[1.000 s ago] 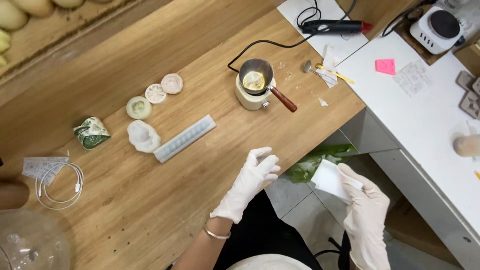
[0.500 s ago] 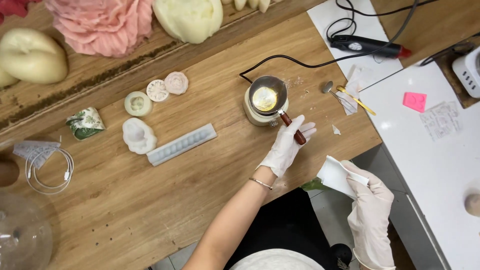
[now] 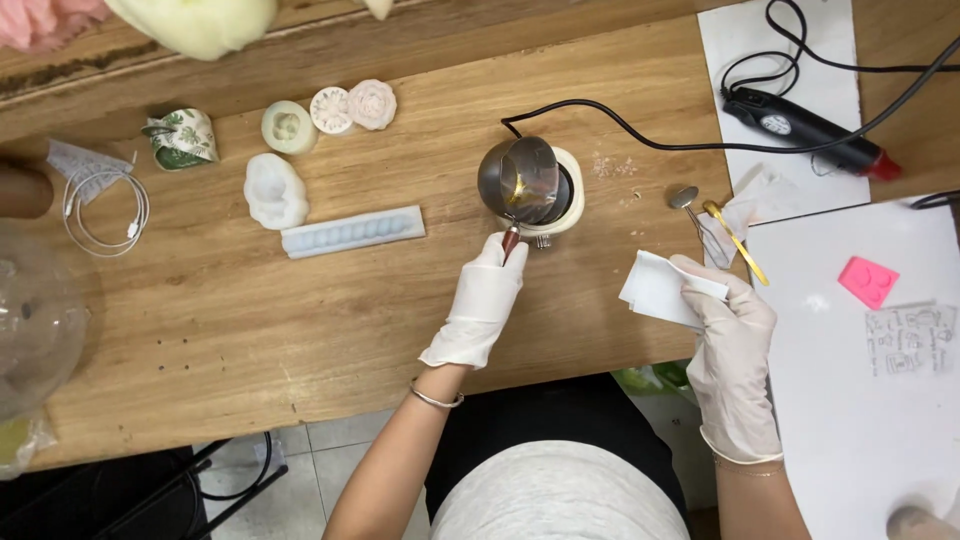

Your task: The person cleans a small metal melting pot using a paper towel and a scraper.

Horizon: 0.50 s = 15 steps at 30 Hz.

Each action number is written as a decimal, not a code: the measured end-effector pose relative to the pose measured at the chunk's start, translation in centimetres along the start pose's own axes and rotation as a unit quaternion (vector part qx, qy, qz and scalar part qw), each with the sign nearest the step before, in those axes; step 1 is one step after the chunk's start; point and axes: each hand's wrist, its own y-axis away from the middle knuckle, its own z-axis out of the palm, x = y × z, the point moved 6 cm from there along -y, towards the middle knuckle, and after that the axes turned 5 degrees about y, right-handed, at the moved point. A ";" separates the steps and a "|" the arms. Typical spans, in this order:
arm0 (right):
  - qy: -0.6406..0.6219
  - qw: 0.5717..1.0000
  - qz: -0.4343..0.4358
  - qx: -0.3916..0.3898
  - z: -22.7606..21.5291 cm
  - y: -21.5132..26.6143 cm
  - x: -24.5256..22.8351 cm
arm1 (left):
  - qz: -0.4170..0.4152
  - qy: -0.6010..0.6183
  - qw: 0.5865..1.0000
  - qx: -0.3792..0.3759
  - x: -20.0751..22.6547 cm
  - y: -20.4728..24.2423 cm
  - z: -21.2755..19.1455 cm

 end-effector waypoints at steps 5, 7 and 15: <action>0.012 0.999 0.007 -0.038 0.5 -1.8 -0.5 | 0.000 -0.048 0.999 -0.007 0.5 -0.3 0.7; 0.016 0.999 0.006 -0.041 0.2 -2.4 -0.5 | 0.056 -0.059 0.997 0.005 1.4 -0.3 1.1; 0.006 0.999 0.022 -0.035 -0.5 -4.0 0.0 | -0.092 -0.088 0.991 -0.043 2.2 0.6 1.6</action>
